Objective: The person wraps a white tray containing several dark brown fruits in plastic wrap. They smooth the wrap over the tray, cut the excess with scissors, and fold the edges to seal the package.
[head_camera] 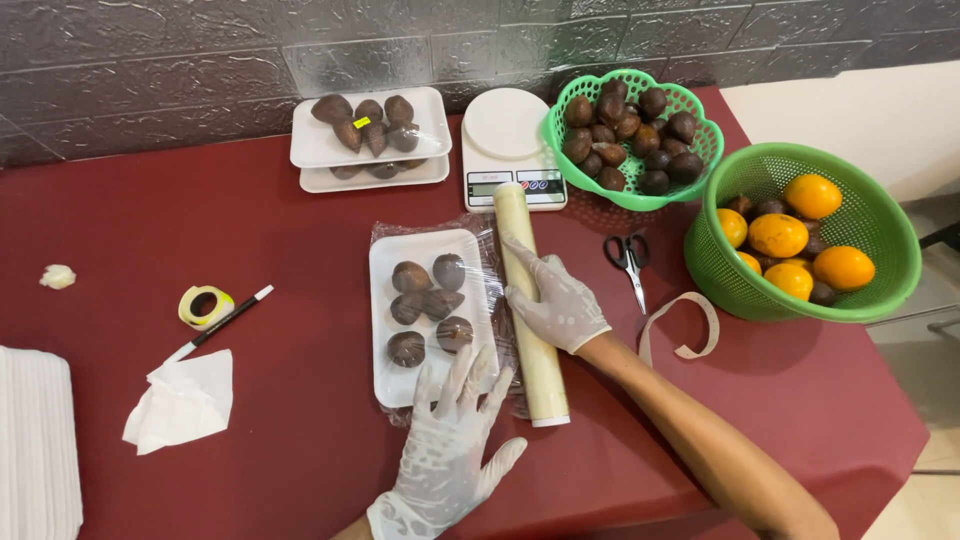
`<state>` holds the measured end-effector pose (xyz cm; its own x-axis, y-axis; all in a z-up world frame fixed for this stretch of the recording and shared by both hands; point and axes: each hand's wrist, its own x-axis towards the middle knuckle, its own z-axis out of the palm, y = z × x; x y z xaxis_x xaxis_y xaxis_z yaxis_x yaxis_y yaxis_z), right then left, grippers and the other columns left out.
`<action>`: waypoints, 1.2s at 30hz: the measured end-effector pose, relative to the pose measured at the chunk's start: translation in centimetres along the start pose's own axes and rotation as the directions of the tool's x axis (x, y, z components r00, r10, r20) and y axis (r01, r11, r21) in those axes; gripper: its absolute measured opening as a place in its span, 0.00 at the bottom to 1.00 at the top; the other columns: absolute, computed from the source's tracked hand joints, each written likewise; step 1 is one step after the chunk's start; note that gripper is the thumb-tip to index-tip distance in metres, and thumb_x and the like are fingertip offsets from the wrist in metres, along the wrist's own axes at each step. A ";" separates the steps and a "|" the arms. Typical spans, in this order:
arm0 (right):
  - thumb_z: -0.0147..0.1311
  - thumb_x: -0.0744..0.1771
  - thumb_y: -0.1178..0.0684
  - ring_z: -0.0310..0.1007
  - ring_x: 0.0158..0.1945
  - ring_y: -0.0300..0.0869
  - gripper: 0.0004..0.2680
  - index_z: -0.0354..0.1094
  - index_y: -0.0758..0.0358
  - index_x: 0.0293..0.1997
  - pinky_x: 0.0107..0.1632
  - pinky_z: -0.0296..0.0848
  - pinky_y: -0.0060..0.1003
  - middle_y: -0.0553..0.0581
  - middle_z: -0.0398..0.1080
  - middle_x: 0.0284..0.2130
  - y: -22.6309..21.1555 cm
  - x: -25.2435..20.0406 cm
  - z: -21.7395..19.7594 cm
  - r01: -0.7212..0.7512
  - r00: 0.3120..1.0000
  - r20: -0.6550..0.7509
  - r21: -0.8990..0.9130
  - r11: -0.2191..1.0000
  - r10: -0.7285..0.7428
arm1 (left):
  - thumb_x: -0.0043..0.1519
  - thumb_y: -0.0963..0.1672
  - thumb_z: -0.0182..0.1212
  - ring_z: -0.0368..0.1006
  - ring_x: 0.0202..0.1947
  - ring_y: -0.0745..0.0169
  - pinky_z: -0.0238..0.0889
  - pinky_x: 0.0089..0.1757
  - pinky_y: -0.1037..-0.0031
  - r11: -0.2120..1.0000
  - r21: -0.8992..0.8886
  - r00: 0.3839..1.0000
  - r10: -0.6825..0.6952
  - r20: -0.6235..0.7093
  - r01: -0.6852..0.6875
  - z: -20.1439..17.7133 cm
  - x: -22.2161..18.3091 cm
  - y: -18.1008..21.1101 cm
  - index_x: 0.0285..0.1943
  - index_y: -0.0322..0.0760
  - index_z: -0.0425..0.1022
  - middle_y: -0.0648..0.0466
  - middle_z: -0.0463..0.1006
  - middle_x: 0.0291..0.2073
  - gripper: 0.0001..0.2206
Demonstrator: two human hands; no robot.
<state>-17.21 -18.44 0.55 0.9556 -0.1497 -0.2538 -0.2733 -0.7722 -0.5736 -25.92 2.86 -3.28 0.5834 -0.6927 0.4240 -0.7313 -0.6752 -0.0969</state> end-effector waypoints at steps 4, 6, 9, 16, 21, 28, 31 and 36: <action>0.40 0.65 0.41 0.71 0.43 0.59 0.28 0.40 0.26 0.78 0.55 0.68 0.51 0.58 0.62 0.41 0.2 0.1 0.2 0.006 1.000 0.006 -0.002 1.000 -0.006 | 0.62 0.60 0.45 0.38 0.78 0.45 0.36 0.66 0.39 0.999 -0.022 0.997 0.031 0.064 -0.030 2.0 -0.4 0.6 0.74 0.34 0.59 0.44 0.49 0.78 0.37; 0.42 0.66 0.40 0.71 0.48 0.59 0.27 0.42 0.26 0.77 0.58 0.67 0.51 0.58 0.62 0.43 0.6 0.3 0.6 0.006 1.000 -0.012 -0.006 1.000 -0.006 | 0.61 0.62 0.40 0.39 0.78 0.46 0.31 0.68 0.37 0.999 0.021 0.995 0.040 0.093 -0.042 3.5 -1.3 0.8 0.77 0.36 0.51 0.52 0.47 0.78 0.40; 0.42 0.66 0.40 0.71 0.45 0.58 0.27 0.41 0.26 0.77 0.56 0.68 0.51 0.58 0.62 0.42 0.2 0.2 0.4 0.017 1.000 -0.013 -0.008 1.000 -0.017 | 0.58 0.64 0.46 0.43 0.76 0.47 0.37 0.67 0.40 0.998 0.027 0.996 0.048 0.073 -0.050 3.5 -1.0 0.6 0.78 0.33 0.48 0.57 0.49 0.78 0.46; 0.43 0.65 0.39 0.71 0.50 0.56 0.29 0.41 0.26 0.77 0.57 0.67 0.51 0.59 0.65 0.43 0.2 0.1 0.2 -0.012 1.000 0.002 -0.031 0.999 0.012 | 0.56 0.60 0.60 0.47 0.74 0.45 0.34 0.67 0.37 0.984 -0.163 0.995 0.081 0.056 -0.071 1.7 0.1 0.1 0.76 0.29 0.53 0.54 0.57 0.74 0.45; 0.50 0.62 0.39 0.72 0.51 0.54 0.32 0.42 0.25 0.77 0.58 0.66 0.47 0.57 0.67 0.40 -0.1 -0.2 -0.2 -0.027 0.998 -0.051 0.067 0.997 0.030 | 0.61 0.58 0.51 0.46 0.72 0.28 0.37 0.62 0.27 0.993 -0.113 0.998 0.026 0.054 -0.019 1.4 0.2 0.6 0.70 0.30 0.64 0.48 0.54 0.75 0.35; 0.51 0.60 0.42 0.68 0.40 0.50 0.33 0.47 0.26 0.76 0.51 0.69 0.44 0.54 0.58 0.37 -1.1 -0.8 -1.4 -0.107 0.993 -0.028 0.121 0.987 0.111 | 0.63 0.60 0.42 0.43 0.74 0.28 0.38 0.62 0.29 1.000 -0.010 0.997 0.026 0.067 -0.025 1.9 -0.5 0.6 0.73 0.36 0.61 0.42 0.50 0.77 0.36; 0.50 0.59 0.41 0.70 0.43 0.52 0.32 0.49 0.27 0.76 0.52 0.70 0.46 0.56 0.59 0.42 -0.6 -0.4 -1.6 -0.090 0.996 -0.012 0.085 0.992 0.091 | 0.64 0.59 0.41 0.40 0.74 0.24 0.38 0.61 0.26 0.999 -0.016 0.995 0.053 0.081 -0.052 1.7 -0.4 0.5 0.73 0.36 0.60 0.43 0.49 0.77 0.35; 0.47 0.63 0.34 0.71 0.48 0.55 0.29 0.46 0.28 0.77 0.55 0.68 0.48 0.57 0.60 0.44 0.3 0.2 -1.1 -0.047 0.999 -0.010 0.012 0.999 0.047 | 0.62 0.60 0.40 0.40 0.76 0.30 0.39 0.63 0.30 0.997 0.060 0.997 0.049 0.059 -0.052 1.4 -0.3 0.4 0.76 0.36 0.55 0.45 0.48 0.78 0.38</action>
<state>-17.01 -19.39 1.21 0.9429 -0.1922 -0.2722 -0.3190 -0.7567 -0.5707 -25.93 2.44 -4.66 0.5668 -0.7386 0.3648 -0.7382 -0.6520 -0.1731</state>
